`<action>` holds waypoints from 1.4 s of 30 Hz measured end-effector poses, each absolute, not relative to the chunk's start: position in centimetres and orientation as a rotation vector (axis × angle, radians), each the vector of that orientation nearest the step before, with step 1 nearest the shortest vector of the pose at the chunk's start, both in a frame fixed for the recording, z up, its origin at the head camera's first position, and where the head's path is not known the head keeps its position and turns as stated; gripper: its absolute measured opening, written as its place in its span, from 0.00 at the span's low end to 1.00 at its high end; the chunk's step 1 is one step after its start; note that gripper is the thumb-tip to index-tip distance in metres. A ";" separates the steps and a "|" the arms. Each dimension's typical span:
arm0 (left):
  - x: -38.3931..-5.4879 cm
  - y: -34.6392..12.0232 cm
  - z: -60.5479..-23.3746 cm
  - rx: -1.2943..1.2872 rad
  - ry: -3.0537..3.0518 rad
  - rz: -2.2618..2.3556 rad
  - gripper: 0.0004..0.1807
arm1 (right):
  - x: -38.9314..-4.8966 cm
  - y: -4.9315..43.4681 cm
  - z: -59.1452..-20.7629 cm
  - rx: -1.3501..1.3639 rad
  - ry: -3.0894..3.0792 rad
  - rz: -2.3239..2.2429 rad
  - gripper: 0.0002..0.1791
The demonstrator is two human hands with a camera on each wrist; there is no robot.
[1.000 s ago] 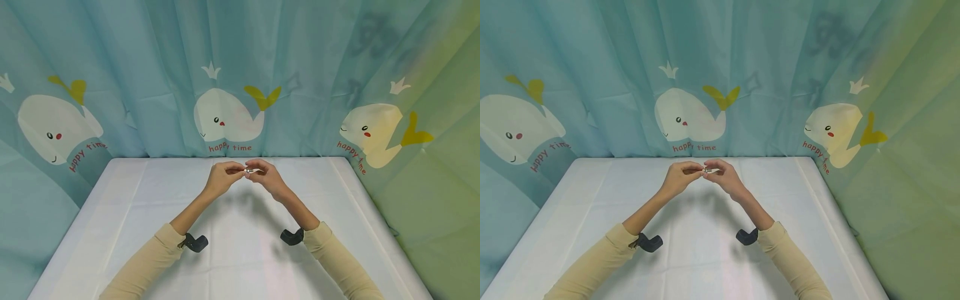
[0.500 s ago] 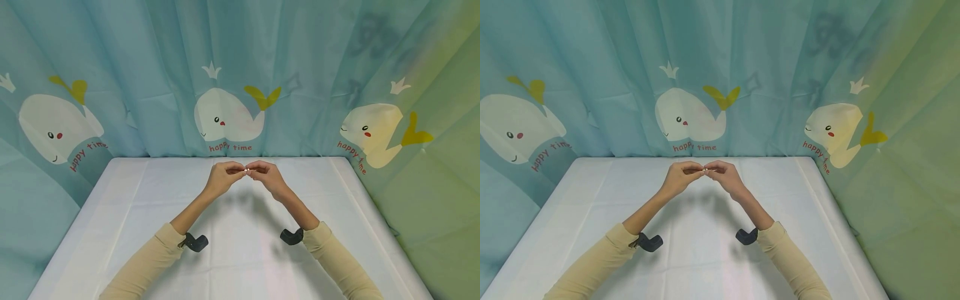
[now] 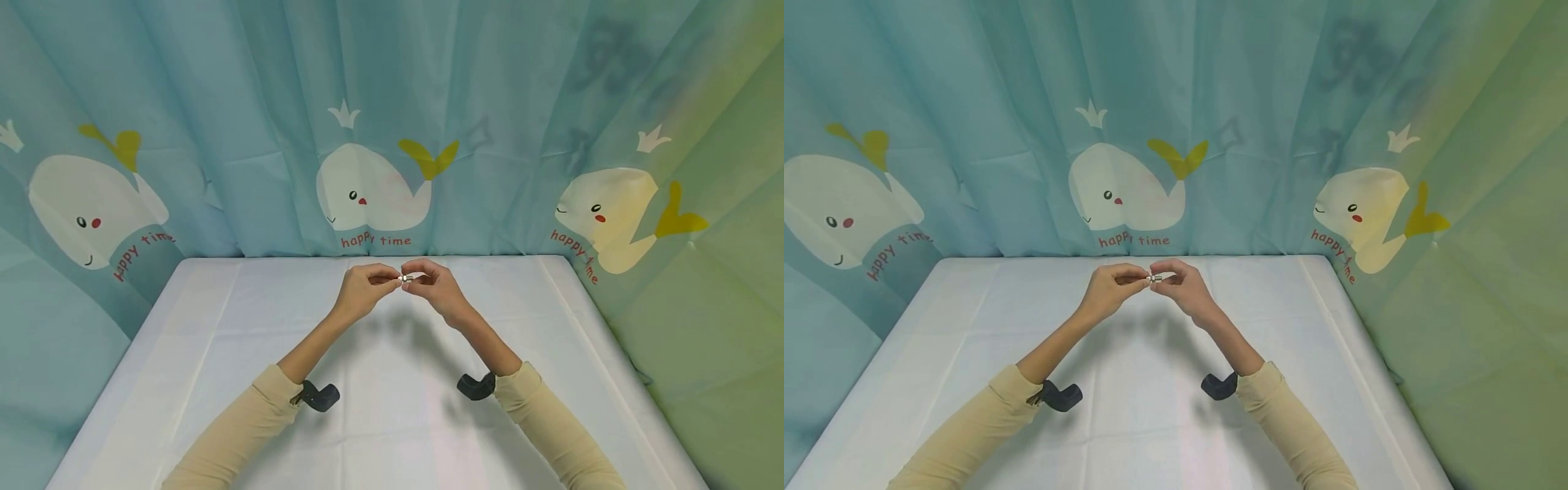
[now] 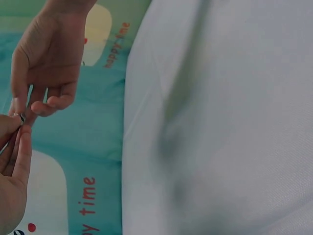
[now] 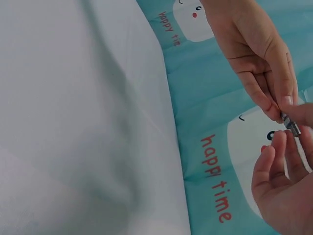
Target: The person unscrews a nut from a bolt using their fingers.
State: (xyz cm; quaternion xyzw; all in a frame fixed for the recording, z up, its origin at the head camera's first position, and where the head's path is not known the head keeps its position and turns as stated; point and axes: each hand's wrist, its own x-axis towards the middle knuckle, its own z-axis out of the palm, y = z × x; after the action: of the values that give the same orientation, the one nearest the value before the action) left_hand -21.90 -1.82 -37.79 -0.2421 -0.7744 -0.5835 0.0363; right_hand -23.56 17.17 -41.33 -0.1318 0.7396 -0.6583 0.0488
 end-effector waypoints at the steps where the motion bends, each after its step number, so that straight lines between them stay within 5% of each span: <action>1: -21.9 -1.8 -37.8 -0.746 -2.371 -1.790 0.08 | -23.6 17.1 -41.3 -0.380 2.259 -2.002 0.16; 12: -21.9 -1.8 -37.7 -0.747 -2.377 -1.776 0.07 | -23.8 17.0 -41.4 -0.188 2.264 -1.978 0.15; 35: -21.8 -1.8 -37.8 -0.712 -2.409 -1.771 0.07 | -23.3 17.1 -41.5 -0.423 2.236 -1.998 0.15; 42: -21.8 -1.8 -37.6 -0.736 -2.402 -1.761 0.07 | -23.4 17.0 -41.3 -0.237 2.244 -1.905 0.18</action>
State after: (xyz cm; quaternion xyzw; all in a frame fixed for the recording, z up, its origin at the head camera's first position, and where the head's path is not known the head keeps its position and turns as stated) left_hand -21.77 -1.81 -37.59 -0.2398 -0.7824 -0.5735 0.0370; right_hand -23.39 16.96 -41.33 -0.0800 0.7564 -0.6423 0.0941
